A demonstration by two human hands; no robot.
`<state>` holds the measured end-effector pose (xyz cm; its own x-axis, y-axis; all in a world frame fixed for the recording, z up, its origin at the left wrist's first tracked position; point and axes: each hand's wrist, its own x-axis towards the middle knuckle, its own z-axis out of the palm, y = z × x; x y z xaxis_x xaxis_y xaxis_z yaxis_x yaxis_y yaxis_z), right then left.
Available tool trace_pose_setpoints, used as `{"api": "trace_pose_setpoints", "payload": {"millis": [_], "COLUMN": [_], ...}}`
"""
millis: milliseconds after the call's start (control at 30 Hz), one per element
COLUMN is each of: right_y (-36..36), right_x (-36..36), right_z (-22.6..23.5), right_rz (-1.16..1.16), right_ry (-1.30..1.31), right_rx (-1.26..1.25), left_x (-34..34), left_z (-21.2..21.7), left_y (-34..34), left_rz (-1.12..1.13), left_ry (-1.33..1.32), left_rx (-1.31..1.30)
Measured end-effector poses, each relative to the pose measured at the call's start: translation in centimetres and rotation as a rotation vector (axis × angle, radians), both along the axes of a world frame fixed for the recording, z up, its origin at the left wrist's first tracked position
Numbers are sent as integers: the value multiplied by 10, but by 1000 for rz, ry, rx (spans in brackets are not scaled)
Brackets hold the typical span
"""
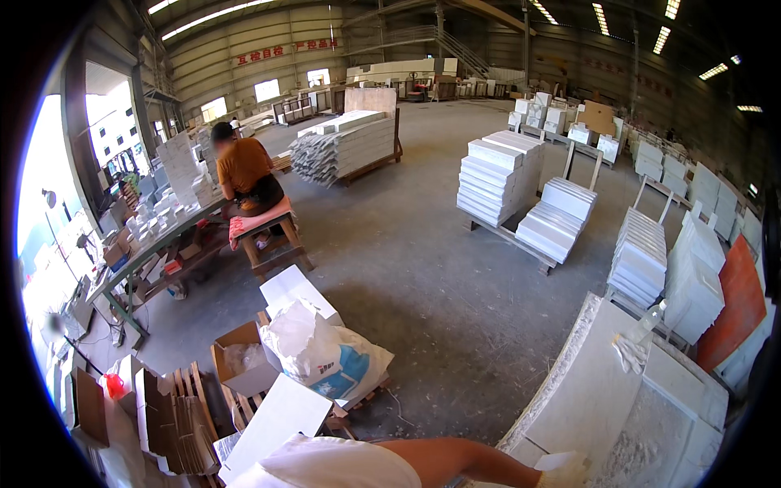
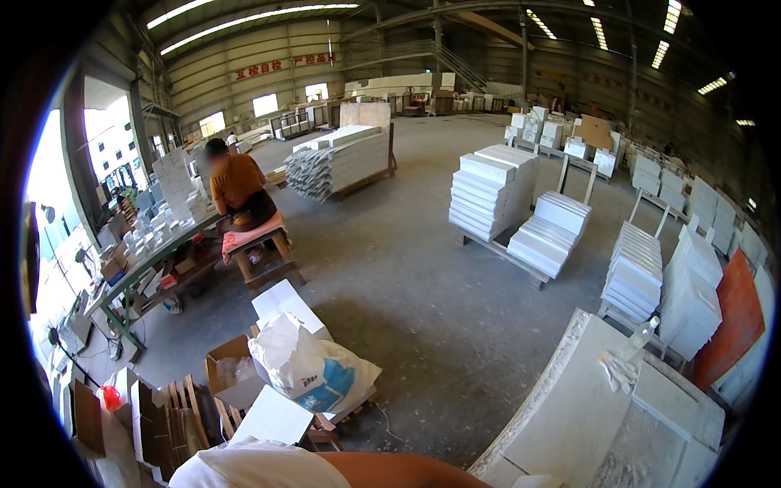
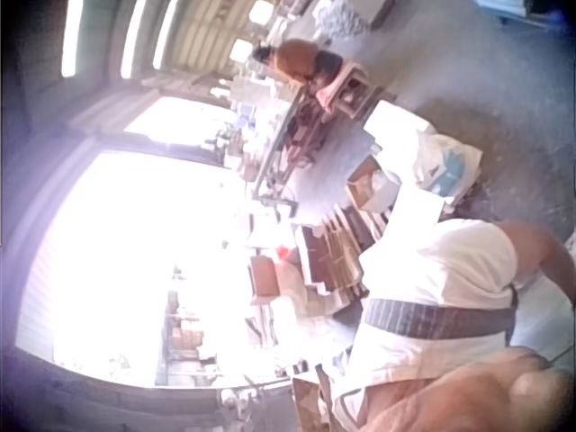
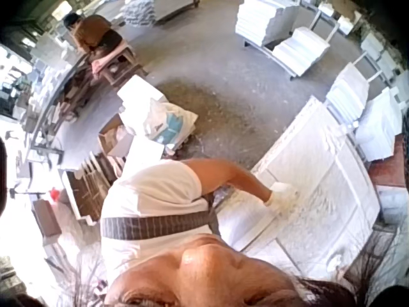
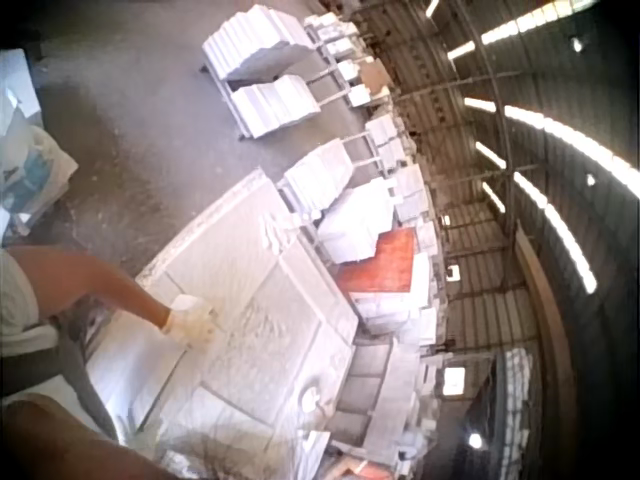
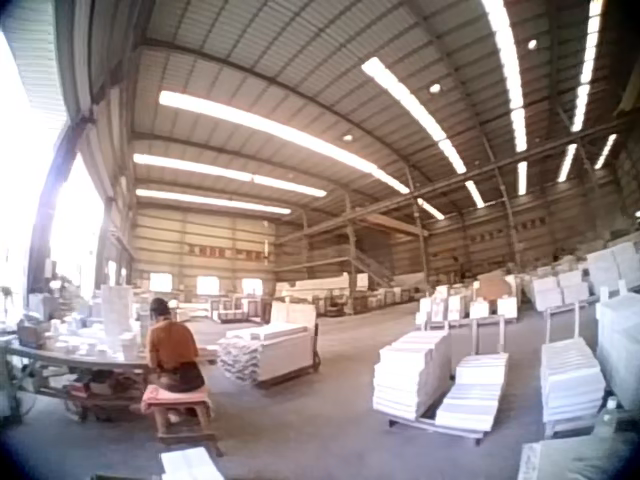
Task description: The person wraps white rectangular tiles in plastic film and places them into a cardboard box. They handle the tiles and plastic film by hand, then use a tape dispenser to seal the box.
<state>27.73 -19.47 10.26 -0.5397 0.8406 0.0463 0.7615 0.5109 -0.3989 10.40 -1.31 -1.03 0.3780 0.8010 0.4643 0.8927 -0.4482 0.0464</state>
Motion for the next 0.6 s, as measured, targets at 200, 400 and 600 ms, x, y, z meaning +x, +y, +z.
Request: {"api": "trace_pose_setpoints", "payload": {"millis": [200, 400, 600], "right_y": [2, -4, -20], "right_x": [6, 14, 27], "right_z": [0, 0, 0], "right_rz": [-12, -25, -82], "right_ry": [-8, -17, -25], "right_rx": [4, 29, 49], "left_x": [-3, 11, 10], "left_z": [-4, -11, -6], "left_y": [4, 10, 10], "left_rz": [-46, -84, -2], "left_ry": [15, -136, 40], "left_rx": [-29, 201, -37]}}
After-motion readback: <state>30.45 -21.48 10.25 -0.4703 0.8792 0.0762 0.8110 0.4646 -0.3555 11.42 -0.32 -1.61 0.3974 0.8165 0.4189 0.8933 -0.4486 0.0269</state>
